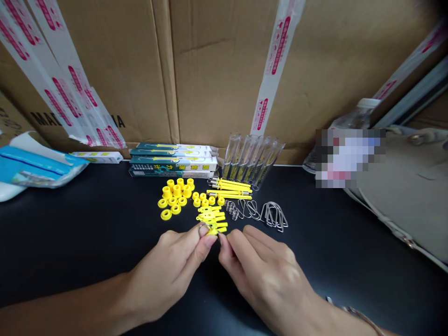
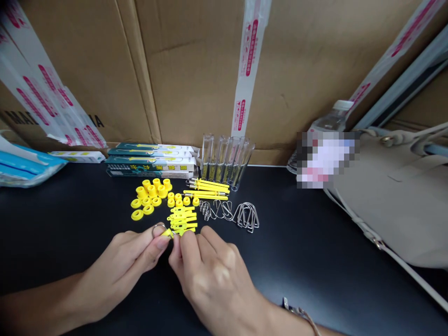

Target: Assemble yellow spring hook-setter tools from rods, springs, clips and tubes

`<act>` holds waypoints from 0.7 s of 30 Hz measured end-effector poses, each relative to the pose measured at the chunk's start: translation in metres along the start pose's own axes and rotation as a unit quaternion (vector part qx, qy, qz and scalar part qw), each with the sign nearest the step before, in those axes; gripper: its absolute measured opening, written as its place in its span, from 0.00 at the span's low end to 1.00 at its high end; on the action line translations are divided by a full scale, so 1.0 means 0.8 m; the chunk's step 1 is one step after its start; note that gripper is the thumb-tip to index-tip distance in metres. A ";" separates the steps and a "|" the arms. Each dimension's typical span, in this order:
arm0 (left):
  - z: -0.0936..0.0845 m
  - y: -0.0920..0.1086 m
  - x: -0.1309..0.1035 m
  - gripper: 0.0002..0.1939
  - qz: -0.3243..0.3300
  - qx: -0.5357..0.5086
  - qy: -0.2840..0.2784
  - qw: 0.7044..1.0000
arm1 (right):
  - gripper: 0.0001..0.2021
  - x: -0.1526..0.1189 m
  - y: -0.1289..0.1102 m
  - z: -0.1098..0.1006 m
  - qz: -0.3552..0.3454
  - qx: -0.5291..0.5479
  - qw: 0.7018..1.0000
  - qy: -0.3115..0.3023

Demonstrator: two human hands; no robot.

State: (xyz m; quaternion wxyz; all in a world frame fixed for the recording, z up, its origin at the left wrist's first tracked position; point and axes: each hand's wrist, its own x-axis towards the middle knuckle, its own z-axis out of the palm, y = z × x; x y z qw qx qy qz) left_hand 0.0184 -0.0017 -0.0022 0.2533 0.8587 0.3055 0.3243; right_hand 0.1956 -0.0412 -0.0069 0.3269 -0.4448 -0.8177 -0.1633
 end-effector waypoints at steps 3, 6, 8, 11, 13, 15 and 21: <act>0.004 0.003 -0.003 0.15 -0.020 -0.041 0.001 0.999 | 0.22 0.001 0.000 -0.002 -0.002 0.005 1.000 0.002; 0.007 0.002 -0.005 0.16 -0.039 -0.066 0.001 0.997 | 0.22 0.003 0.003 -0.003 -0.012 0.028 1.000 -0.005; 0.008 -0.001 -0.004 0.17 -0.071 -0.086 -0.012 0.994 | 0.22 0.004 0.008 -0.003 -0.027 0.042 0.999 -0.017; 0.007 -0.005 -0.003 0.18 -0.120 -0.122 -0.040 0.984 | 0.22 0.006 0.014 -0.001 -0.020 0.069 0.996 -0.053; 0.005 -0.006 -0.003 0.19 -0.138 -0.138 -0.053 0.979 | 0.21 0.007 0.017 -0.002 0.022 0.108 0.990 -0.092; 0.004 -0.007 -0.004 0.20 -0.150 -0.145 -0.061 0.976 | 0.19 0.007 0.019 -0.005 0.083 0.176 0.972 -0.134; 0.003 -0.010 -0.004 0.19 -0.184 -0.164 -0.081 0.966 | 0.18 0.006 0.024 -0.011 0.234 0.402 0.853 -0.236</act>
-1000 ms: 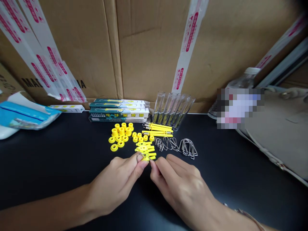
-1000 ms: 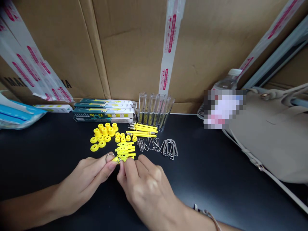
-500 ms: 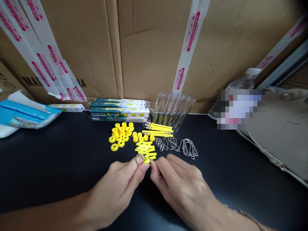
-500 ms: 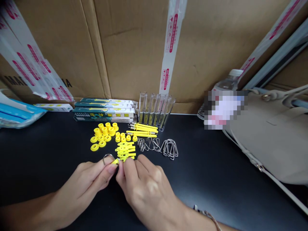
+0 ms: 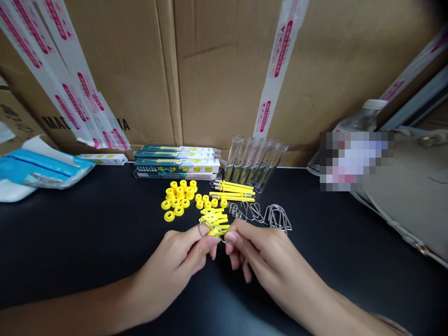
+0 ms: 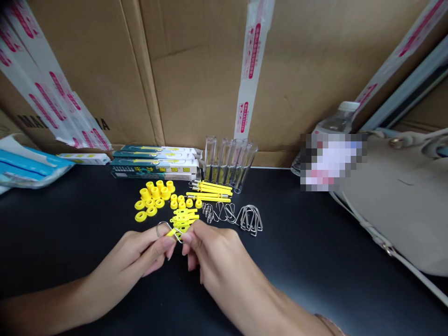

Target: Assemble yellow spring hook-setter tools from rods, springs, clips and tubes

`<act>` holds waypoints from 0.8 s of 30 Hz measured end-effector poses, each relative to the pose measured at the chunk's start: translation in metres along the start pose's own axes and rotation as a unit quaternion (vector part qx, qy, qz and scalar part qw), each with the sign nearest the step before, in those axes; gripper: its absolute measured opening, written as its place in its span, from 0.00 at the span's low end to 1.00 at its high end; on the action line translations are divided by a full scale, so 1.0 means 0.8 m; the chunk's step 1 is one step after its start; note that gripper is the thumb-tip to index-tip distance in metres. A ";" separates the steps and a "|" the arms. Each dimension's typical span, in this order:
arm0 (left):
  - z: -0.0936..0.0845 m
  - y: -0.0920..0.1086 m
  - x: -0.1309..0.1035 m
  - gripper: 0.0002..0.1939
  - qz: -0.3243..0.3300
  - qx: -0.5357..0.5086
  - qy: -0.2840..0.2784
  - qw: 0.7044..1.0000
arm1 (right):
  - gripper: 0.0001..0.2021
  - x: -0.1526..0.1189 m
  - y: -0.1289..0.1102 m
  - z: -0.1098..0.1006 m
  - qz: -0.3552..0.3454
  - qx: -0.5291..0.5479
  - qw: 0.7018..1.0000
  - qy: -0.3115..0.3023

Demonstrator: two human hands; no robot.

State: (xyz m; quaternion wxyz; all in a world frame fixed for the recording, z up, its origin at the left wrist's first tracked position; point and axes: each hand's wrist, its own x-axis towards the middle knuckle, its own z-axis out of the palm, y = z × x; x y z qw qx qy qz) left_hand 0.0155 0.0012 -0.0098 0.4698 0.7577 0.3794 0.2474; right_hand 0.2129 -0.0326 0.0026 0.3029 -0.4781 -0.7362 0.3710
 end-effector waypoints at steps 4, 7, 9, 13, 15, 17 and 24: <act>-0.002 0.005 0.003 0.18 -0.008 0.015 -0.034 0.999 | 0.19 0.001 0.004 0.006 0.031 0.100 0.995 -0.003; -0.003 0.008 0.003 0.20 -0.015 0.027 -0.058 0.998 | 0.21 0.003 0.007 0.010 0.030 0.130 0.991 0.002; -0.004 0.008 0.003 0.21 -0.022 0.030 -0.053 0.998 | 0.21 0.004 0.009 0.009 0.027 0.109 0.994 0.000; -0.003 0.006 0.002 0.19 -0.010 0.038 -0.054 0.998 | 0.15 0.006 0.009 0.006 0.000 0.030 0.998 0.052; -0.003 0.006 0.002 0.18 0.003 0.046 -0.057 0.997 | 0.11 0.006 0.008 0.006 -0.013 0.037 0.997 0.070; -0.002 0.007 0.002 0.19 0.012 0.059 -0.053 0.997 | 0.12 0.007 0.006 0.006 -0.021 0.058 0.996 0.070; 0.000 0.007 0.000 0.23 0.024 0.102 -0.055 0.993 | 0.11 0.015 0.001 0.000 0.013 0.215 0.974 0.072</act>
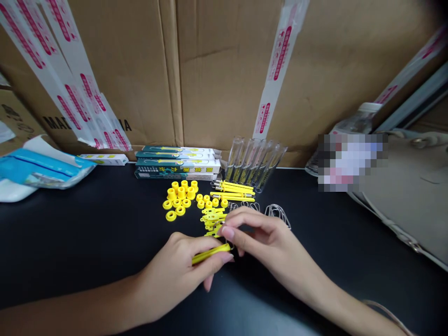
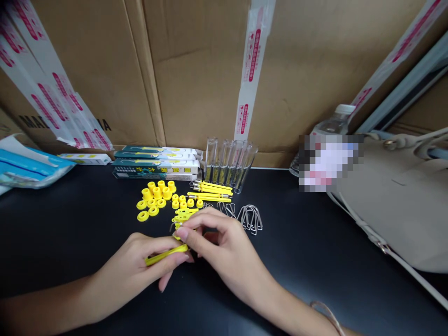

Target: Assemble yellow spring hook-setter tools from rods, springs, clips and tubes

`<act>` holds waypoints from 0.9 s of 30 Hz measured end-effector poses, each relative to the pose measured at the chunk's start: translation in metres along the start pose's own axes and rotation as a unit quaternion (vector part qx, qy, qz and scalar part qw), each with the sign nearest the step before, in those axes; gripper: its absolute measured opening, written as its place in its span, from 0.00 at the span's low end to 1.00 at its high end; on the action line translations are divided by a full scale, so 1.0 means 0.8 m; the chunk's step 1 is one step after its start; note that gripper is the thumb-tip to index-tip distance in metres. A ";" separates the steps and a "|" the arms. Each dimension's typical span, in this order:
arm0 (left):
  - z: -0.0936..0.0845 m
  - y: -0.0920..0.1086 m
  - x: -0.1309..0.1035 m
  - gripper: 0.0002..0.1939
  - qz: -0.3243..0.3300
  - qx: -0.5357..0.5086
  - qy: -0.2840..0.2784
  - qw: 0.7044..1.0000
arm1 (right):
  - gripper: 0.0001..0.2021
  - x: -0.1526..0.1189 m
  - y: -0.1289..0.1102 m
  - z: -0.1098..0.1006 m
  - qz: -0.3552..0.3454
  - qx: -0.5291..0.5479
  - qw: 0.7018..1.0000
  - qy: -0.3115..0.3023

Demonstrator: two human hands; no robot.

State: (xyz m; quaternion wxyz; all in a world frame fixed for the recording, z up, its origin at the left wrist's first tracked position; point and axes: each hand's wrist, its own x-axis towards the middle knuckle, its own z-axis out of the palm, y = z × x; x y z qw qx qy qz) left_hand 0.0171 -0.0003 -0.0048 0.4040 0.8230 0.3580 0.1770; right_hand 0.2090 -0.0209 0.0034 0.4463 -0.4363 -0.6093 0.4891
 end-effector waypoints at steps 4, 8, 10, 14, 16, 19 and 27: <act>0.003 0.000 -0.006 0.10 0.065 0.085 0.084 0.991 | 0.12 0.005 -0.001 -0.006 0.050 0.077 0.996 0.014; 0.006 0.001 -0.013 0.12 0.177 0.189 0.157 0.953 | 0.13 0.005 -0.001 -0.010 0.062 0.091 0.994 0.018; 0.007 0.001 -0.014 0.10 0.180 0.202 0.169 0.948 | 0.14 0.005 -0.001 -0.011 0.065 0.096 0.993 0.013; 0.009 -0.006 -0.012 0.03 0.136 0.179 0.175 0.959 | 0.18 0.006 -0.002 -0.012 0.075 0.095 0.993 -0.007; 0.011 -0.010 -0.011 0.02 0.121 0.170 0.174 0.962 | 0.22 0.005 0.001 -0.012 0.077 0.098 0.992 -0.021; 0.014 -0.015 -0.011 0.03 0.109 0.182 0.181 0.960 | 0.25 0.004 0.007 -0.009 0.081 0.101 0.991 -0.027; 0.014 -0.015 -0.013 0.07 0.114 0.220 0.187 0.951 | 0.18 0.000 0.004 -0.007 0.131 -0.015 0.986 -0.104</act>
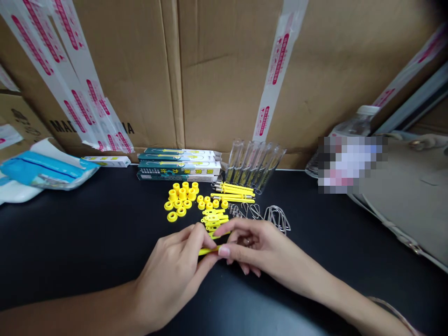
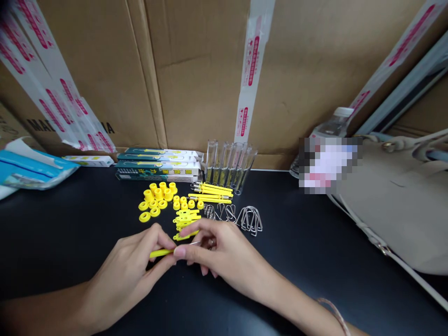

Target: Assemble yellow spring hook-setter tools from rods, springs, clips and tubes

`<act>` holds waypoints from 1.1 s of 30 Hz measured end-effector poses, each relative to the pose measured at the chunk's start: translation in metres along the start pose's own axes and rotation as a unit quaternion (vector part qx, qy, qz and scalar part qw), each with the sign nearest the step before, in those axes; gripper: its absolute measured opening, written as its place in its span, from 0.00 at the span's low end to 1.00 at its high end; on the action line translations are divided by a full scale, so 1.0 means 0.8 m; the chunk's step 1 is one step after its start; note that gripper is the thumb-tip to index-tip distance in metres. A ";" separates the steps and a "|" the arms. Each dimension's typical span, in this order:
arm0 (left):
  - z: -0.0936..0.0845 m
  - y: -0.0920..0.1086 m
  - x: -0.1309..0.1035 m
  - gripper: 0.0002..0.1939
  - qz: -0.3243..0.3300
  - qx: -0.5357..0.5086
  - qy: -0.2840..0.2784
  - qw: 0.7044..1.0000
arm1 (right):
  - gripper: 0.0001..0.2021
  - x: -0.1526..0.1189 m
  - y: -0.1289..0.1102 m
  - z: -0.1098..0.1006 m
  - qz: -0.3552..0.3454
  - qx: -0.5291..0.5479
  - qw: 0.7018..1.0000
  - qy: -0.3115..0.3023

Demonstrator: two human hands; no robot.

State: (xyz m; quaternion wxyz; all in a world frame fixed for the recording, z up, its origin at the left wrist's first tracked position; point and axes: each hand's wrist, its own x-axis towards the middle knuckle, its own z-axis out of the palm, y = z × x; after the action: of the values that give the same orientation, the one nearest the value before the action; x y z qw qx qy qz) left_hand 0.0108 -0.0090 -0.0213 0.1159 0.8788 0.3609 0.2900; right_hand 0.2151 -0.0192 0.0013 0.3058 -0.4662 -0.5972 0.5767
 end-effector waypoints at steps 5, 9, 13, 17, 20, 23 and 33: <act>0.004 0.000 -0.002 0.10 -0.010 -0.008 0.016 1.000 | 0.17 -0.003 -0.003 -0.001 -0.052 -0.187 0.981 -0.009; 0.007 0.000 0.001 0.14 0.013 -0.021 0.072 0.997 | 0.19 -0.001 0.000 -0.008 -0.062 -0.221 0.970 0.075; 0.000 0.004 0.002 0.22 0.022 -0.004 0.124 0.992 | 0.23 0.004 0.005 -0.017 -0.047 -0.108 0.983 0.144; -0.012 0.011 -0.006 0.25 0.119 0.015 0.137 0.983 | 0.25 0.006 0.000 -0.020 0.007 0.089 0.984 0.151; -0.017 0.012 -0.009 0.18 0.111 -0.034 0.106 0.988 | 0.23 0.005 -0.005 -0.016 0.020 0.219 0.969 0.116; -0.017 0.007 0.000 0.08 -0.011 -0.139 0.066 0.988 | 0.21 0.004 -0.005 -0.007 0.030 0.298 0.952 0.061; -0.012 -0.006 0.022 0.11 -0.187 -0.348 0.027 0.918 | 0.24 0.005 0.015 0.027 0.024 0.249 0.964 -0.095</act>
State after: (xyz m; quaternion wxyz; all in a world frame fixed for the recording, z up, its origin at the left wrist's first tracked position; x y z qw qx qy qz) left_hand 0.0123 0.0065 -0.0077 0.4570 0.6915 0.3976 0.3936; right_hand 0.1964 -0.0256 -0.0144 0.3396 -0.3327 -0.4499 0.7560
